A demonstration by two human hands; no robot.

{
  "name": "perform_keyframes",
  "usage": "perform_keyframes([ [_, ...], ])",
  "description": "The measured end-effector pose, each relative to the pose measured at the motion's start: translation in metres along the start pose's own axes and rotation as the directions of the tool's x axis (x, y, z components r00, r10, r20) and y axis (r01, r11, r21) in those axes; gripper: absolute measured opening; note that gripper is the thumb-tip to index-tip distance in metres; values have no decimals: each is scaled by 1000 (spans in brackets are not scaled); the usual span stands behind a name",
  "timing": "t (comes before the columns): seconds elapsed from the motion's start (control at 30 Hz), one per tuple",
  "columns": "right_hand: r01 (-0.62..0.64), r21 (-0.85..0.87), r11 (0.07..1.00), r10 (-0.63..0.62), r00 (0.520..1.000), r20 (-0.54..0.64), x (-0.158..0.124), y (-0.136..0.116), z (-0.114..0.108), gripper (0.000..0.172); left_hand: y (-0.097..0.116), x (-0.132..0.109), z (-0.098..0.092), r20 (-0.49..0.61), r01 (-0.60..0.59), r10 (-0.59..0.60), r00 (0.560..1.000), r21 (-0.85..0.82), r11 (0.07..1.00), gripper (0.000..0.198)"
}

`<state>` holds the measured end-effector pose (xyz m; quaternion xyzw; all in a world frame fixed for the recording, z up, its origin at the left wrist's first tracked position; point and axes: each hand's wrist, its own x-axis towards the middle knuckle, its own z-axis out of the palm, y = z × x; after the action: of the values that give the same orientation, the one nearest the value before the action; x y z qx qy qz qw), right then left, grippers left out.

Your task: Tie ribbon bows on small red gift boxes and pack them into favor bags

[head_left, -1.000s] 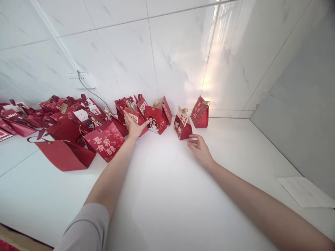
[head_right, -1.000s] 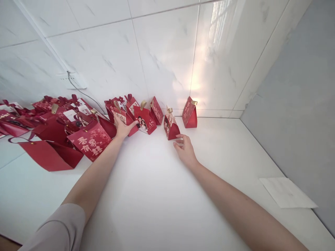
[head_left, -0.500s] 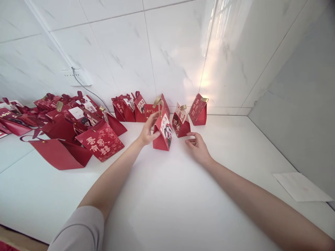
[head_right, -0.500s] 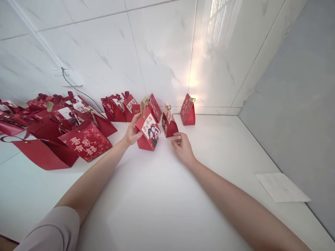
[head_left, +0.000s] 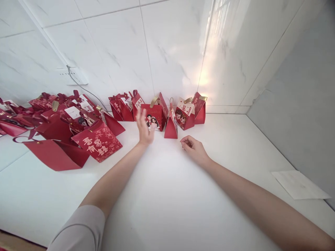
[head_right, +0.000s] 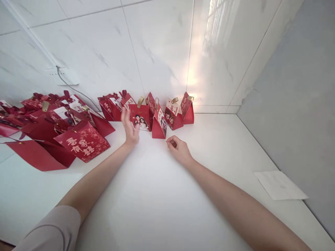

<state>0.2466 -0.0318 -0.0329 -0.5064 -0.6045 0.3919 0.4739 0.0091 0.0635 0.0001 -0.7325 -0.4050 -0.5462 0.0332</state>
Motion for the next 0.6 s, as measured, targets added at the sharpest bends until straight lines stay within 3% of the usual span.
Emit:
perform_keyframes([
  [0.07, 3, 3, 1000, -3, 1000, 13, 0, 0, 1, 14, -33, 11, -5, -205, 229, -215, 955, 42, 973, 59],
  [0.13, 1, 4, 1000, -1, 1000, 19, 1, 1, 2, 14, -70, 22, -6, -306, 501, -458, 834, 74, 862, 53],
  [0.2, -3, 4, 1000, 3, 1000, 22, 1, 1, 2, 15, -100, 33, -3, -382, 625, -561, 734, 57, 779, 50],
  [0.3, -8, 2, 1000, 8, 1000, 24, 1, 0, 1, 15, -127, 47, 3, -449, 702, -615, 648, 38, 712, 50],
  [0.5, -27, -7, 1000, 27, 999, 34, 0, -4, 1, 15, -138, 62, 8, -560, 799, -658, 503, 12, 601, 65],
  [0.6, -37, -8, 999, 37, 998, 43, 0, -6, 1, 15, -140, 63, 7, -557, 812, -671, 489, 10, 583, 71],
])
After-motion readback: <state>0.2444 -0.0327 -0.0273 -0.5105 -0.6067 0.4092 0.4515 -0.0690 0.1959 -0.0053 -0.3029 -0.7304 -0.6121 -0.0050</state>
